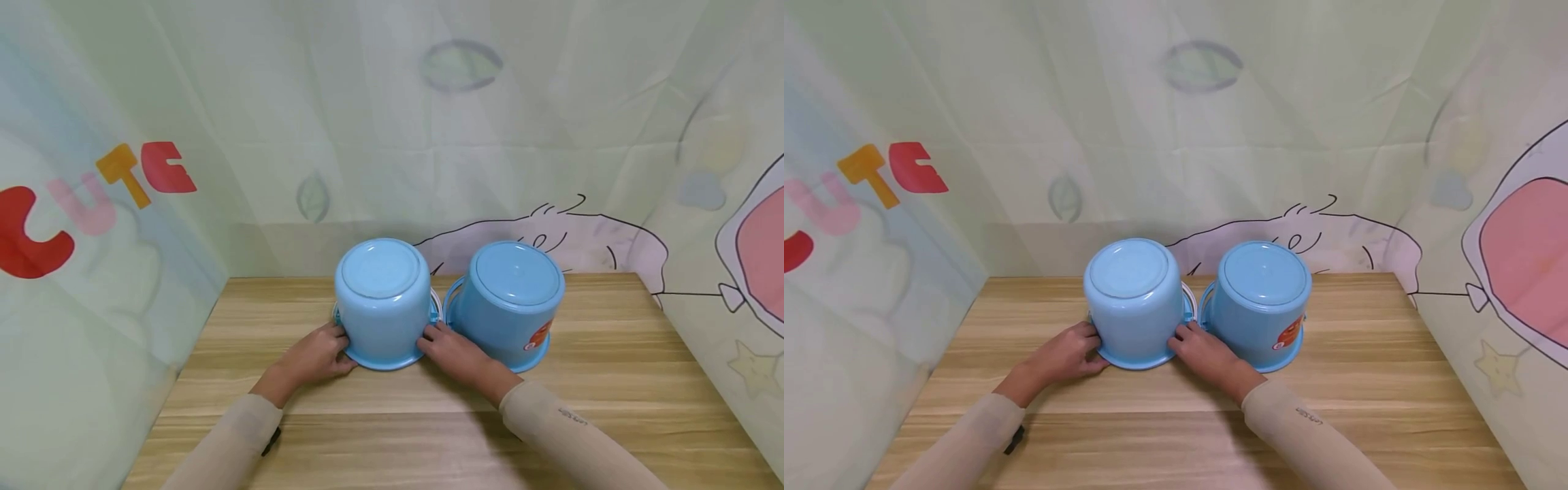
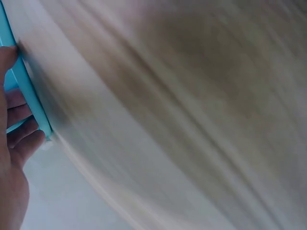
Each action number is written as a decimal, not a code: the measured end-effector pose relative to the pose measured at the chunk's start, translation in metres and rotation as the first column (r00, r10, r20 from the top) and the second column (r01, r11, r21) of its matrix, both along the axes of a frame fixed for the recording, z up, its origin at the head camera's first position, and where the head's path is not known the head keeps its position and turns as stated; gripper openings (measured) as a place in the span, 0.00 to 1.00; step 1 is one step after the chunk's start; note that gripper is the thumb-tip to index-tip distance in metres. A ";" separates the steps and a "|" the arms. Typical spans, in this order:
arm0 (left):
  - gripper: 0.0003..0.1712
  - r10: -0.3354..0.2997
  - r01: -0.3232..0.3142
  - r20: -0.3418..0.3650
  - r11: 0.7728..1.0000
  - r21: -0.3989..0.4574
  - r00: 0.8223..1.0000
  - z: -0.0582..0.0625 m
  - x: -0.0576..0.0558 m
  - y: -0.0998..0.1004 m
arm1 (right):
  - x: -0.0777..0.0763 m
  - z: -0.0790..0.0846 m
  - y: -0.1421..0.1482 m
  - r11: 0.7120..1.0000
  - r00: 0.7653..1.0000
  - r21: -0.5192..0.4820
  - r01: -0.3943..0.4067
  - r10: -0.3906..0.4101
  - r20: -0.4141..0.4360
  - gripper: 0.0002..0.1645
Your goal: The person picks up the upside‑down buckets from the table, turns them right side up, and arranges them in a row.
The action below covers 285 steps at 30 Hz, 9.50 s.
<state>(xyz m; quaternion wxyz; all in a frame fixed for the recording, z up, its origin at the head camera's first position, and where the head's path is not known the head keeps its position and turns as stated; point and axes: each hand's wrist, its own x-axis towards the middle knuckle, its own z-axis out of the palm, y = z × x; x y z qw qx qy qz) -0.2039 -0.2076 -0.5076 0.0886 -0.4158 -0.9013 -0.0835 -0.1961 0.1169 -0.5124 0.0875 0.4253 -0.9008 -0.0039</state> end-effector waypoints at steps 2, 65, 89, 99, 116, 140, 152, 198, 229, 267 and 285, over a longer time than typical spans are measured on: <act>0.20 -0.003 0.003 -0.010 1.000 -0.002 1.000 0.000 0.000 0.000 | 0.000 0.001 0.000 1.000 1.000 0.004 0.004 -0.004 0.002 0.12; 0.13 -0.020 0.051 -0.261 0.993 0.111 0.965 0.010 0.015 -0.004 | 0.008 0.016 0.015 0.982 0.980 -0.148 -0.117 0.090 -0.179 0.10; 0.05 -0.082 0.141 -0.435 0.984 0.106 0.897 0.026 0.019 -0.002 | 0.011 0.050 0.027 0.982 0.951 -0.100 -0.157 0.124 -0.282 0.11; 0.26 -0.062 0.103 -0.537 0.994 0.047 0.841 0.036 0.023 0.002 | 0.013 0.062 0.034 0.979 0.950 -0.128 -0.160 0.117 -0.290 0.15; 0.19 -0.094 0.149 -0.537 0.987 0.061 0.838 0.059 0.027 -0.002 | 0.018 0.082 0.036 0.961 0.945 -0.191 -0.198 0.135 -0.298 0.13; 0.14 -0.082 0.211 -0.653 0.970 0.121 0.752 0.088 0.032 0.003 | 0.023 0.106 0.043 0.939 0.936 -0.248 -0.238 0.153 -0.318 0.09; 0.13 -0.028 0.245 -0.697 0.945 0.214 0.717 0.103 0.037 0.009 | 0.024 0.115 0.041 0.914 0.934 -0.313 -0.258 0.153 -0.323 0.11; 0.18 0.103 0.168 -0.539 0.888 0.429 0.836 0.141 0.038 0.016 | 0.015 0.160 0.037 0.871 0.996 -0.492 -0.009 0.051 0.072 0.16; 0.19 0.141 0.002 -0.327 0.916 0.400 0.934 0.172 0.026 0.026 | -0.002 0.182 0.045 0.854 0.908 -0.474 0.214 0.006 0.419 0.09; 0.15 0.296 -0.335 0.159 0.857 0.391 0.942 0.199 0.011 0.040 | -0.012 0.190 0.034 0.758 0.743 -0.445 0.477 -0.077 0.665 0.16; 0.15 0.307 -0.452 0.388 0.812 0.371 0.869 0.195 -0.006 0.044 | -0.018 0.191 0.035 0.761 0.710 -0.395 0.515 -0.120 0.694 0.24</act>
